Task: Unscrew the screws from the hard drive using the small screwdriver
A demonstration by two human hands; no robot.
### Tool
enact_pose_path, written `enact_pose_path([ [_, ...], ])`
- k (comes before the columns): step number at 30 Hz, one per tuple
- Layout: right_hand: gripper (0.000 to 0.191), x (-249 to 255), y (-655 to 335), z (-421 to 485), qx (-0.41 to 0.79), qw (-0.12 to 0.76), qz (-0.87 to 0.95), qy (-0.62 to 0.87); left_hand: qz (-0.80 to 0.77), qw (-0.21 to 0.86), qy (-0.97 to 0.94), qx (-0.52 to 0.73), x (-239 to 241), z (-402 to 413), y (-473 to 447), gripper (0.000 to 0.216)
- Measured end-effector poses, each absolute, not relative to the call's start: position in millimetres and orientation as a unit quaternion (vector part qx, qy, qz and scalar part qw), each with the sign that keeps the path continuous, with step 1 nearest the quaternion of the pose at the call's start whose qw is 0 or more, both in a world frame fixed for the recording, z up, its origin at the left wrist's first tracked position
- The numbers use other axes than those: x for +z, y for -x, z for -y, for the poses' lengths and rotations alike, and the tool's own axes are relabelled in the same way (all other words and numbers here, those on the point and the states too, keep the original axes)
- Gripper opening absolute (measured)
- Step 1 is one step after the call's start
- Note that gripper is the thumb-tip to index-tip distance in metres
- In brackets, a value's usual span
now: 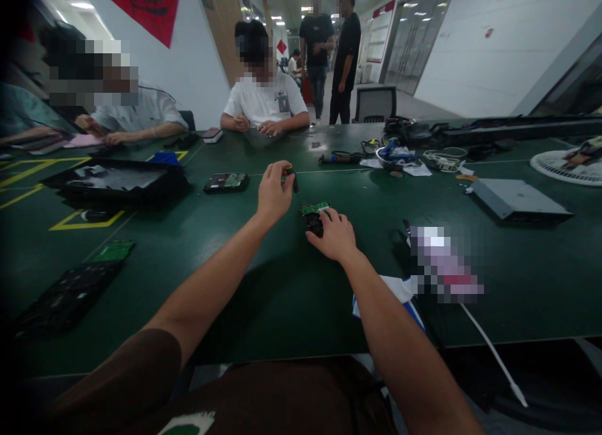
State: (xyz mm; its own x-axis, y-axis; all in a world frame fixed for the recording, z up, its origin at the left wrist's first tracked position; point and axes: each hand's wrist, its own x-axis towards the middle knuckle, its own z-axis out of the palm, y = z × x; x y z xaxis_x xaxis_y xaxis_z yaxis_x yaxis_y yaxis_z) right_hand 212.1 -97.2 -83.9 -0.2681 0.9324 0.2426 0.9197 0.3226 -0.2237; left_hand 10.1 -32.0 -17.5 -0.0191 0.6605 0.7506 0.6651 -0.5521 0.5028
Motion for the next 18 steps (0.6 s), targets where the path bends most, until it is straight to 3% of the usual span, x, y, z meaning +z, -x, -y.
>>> enact_pose_path([
  [4,0.079,-83.1,-211.2,98.3,0.013,0.169,0.796,0.582,0.483,-0.009,0.71,-0.513,-14.6,34.7,-11.5,0.022],
  [9,0.077,-82.4,-209.9,99.0,0.007,0.168,0.794,0.584,0.507,-0.023,0.697,-0.507,-14.6,33.7,-12.0,0.038],
  [18,0.077,-85.0,-211.0,97.6,0.003,0.173,0.797,0.579,0.485,0.002,0.708,-0.514,-9.7,36.2,-8.5,0.028],
])
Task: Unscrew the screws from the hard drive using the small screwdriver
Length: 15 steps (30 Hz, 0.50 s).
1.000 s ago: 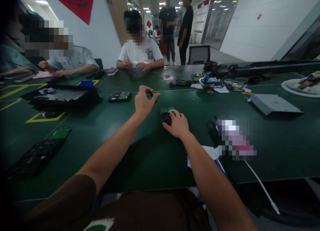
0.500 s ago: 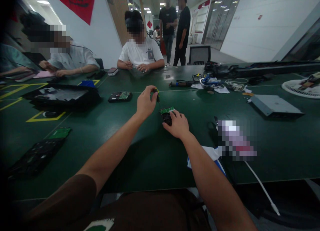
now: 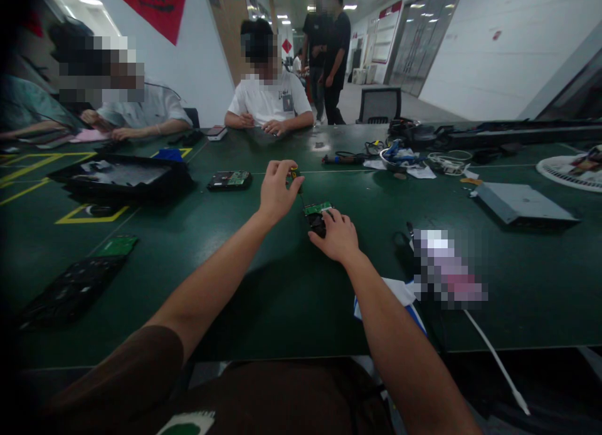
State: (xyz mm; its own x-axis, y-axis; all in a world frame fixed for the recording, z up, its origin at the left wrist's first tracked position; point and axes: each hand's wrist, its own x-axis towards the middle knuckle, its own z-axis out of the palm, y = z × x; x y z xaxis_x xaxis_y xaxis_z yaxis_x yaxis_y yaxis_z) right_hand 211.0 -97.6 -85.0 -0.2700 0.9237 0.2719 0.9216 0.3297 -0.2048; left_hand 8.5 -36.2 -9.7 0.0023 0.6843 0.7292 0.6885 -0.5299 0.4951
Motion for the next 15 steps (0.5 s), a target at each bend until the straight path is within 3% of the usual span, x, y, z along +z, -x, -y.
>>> enact_pose_path([
  [4,0.078,-84.0,-211.1,97.6,0.009,0.169,0.797,0.58,0.484,0.003,0.721,-0.496,-13.1,31.7,-8.3,0.031],
  [7,0.078,-83.2,-211.3,97.7,0.013,0.168,0.796,0.581,0.492,-0.006,0.708,-0.508,-16.0,28.4,-8.8,0.021],
  [12,0.077,-82.2,-210.8,98.0,0.009,0.162,0.796,0.583,0.526,-0.018,0.664,-0.531,-11.6,32.2,-8.2,0.046],
  [15,0.076,-81.4,-209.8,98.9,0.006,0.164,0.795,0.584,0.533,-0.026,0.664,-0.523,-7.2,35.6,-8.1,0.038],
])
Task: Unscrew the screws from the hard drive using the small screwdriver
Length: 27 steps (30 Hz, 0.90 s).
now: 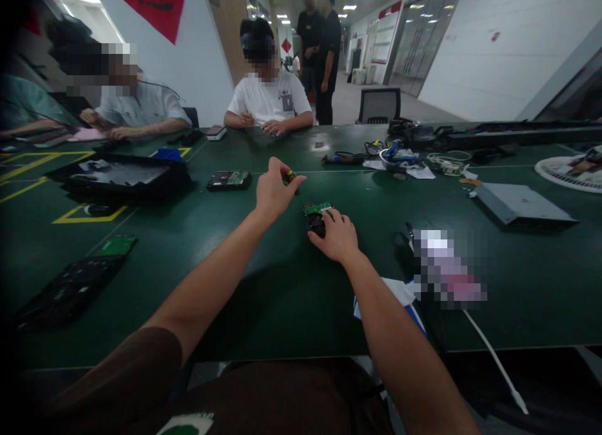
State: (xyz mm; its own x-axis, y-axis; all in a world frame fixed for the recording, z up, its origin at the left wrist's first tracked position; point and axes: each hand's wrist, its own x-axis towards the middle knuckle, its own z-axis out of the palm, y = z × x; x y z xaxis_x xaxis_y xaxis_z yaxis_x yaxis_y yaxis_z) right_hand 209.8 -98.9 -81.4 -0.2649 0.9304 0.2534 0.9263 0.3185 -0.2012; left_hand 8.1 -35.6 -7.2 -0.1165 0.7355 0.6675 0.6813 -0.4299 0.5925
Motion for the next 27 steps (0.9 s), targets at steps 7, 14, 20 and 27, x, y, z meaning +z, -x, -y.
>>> enact_pose_path([
  [7,0.076,-82.9,-210.0,98.8,0.007,0.171,0.796,0.581,-0.466,0.033,-0.724,0.507,-6.4,33.6,-8.8,0.024],
  [14,0.077,-86.6,-212.2,96.2,0.008,0.174,0.796,0.579,-0.459,0.056,-0.723,0.513,-10.4,25.1,-3.5,0.022],
  [20,0.076,-86.0,-212.0,96.9,0.002,0.172,0.797,0.579,-0.472,0.085,-0.697,0.534,-10.7,29.5,-6.6,0.038],
  [27,0.078,-86.1,-212.6,96.3,0.004,0.167,0.797,0.581,-0.434,0.073,-0.737,0.513,-6.1,30.1,-4.5,0.019],
])
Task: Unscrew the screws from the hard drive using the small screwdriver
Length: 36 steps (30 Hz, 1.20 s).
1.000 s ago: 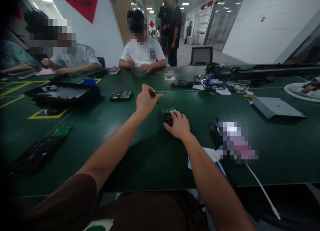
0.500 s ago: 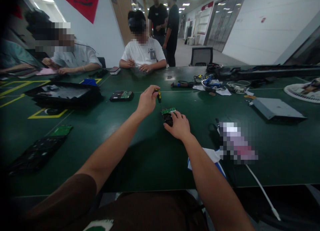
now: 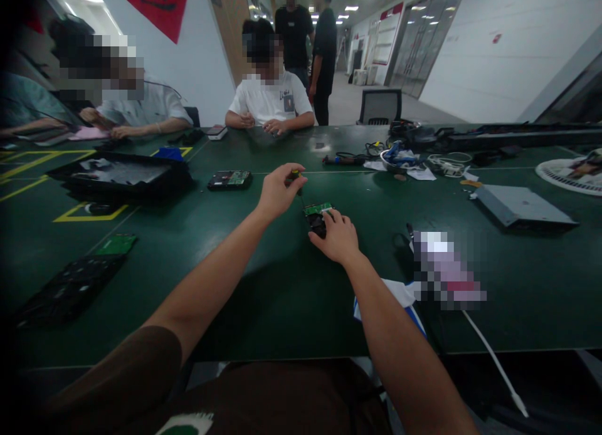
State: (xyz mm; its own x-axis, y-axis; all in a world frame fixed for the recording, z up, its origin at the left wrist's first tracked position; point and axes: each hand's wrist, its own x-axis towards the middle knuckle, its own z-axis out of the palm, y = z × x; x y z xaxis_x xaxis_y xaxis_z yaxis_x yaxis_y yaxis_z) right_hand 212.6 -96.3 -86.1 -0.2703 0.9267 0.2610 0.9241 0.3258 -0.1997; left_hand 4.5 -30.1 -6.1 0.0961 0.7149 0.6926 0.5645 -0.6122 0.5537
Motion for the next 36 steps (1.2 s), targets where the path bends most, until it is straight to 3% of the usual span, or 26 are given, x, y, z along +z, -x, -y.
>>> enact_pose_path([
  [7,0.077,-85.3,-211.3,98.0,-0.006,0.17,0.799,0.577,-0.394,0.105,-0.752,0.518,-6.6,24.7,-4.3,0.033],
  [11,0.078,-86.0,-211.7,97.4,-0.004,0.17,0.798,0.578,-0.35,0.249,-0.704,0.565,-10.0,22.2,-10.4,0.019],
  [14,0.079,-86.1,-212.3,97.1,-0.005,0.169,0.798,0.578,-0.302,0.356,-0.656,0.593,-12.0,22.2,-15.5,0.021],
  [22,0.078,-83.7,-210.8,97.5,0.003,0.165,0.796,0.582,-0.274,0.545,-0.494,0.62,-13.8,24.4,-20.4,0.014],
  [30,0.078,-86.1,-211.3,96.5,-0.002,0.174,0.798,0.578,-0.246,0.588,-0.439,0.633,-15.9,27.9,-22.8,0.015],
  [36,0.078,-86.6,-212.2,96.3,0.002,0.174,0.797,0.579,-0.271,0.553,-0.453,0.644,-15.5,20.3,-14.9,0.008],
])
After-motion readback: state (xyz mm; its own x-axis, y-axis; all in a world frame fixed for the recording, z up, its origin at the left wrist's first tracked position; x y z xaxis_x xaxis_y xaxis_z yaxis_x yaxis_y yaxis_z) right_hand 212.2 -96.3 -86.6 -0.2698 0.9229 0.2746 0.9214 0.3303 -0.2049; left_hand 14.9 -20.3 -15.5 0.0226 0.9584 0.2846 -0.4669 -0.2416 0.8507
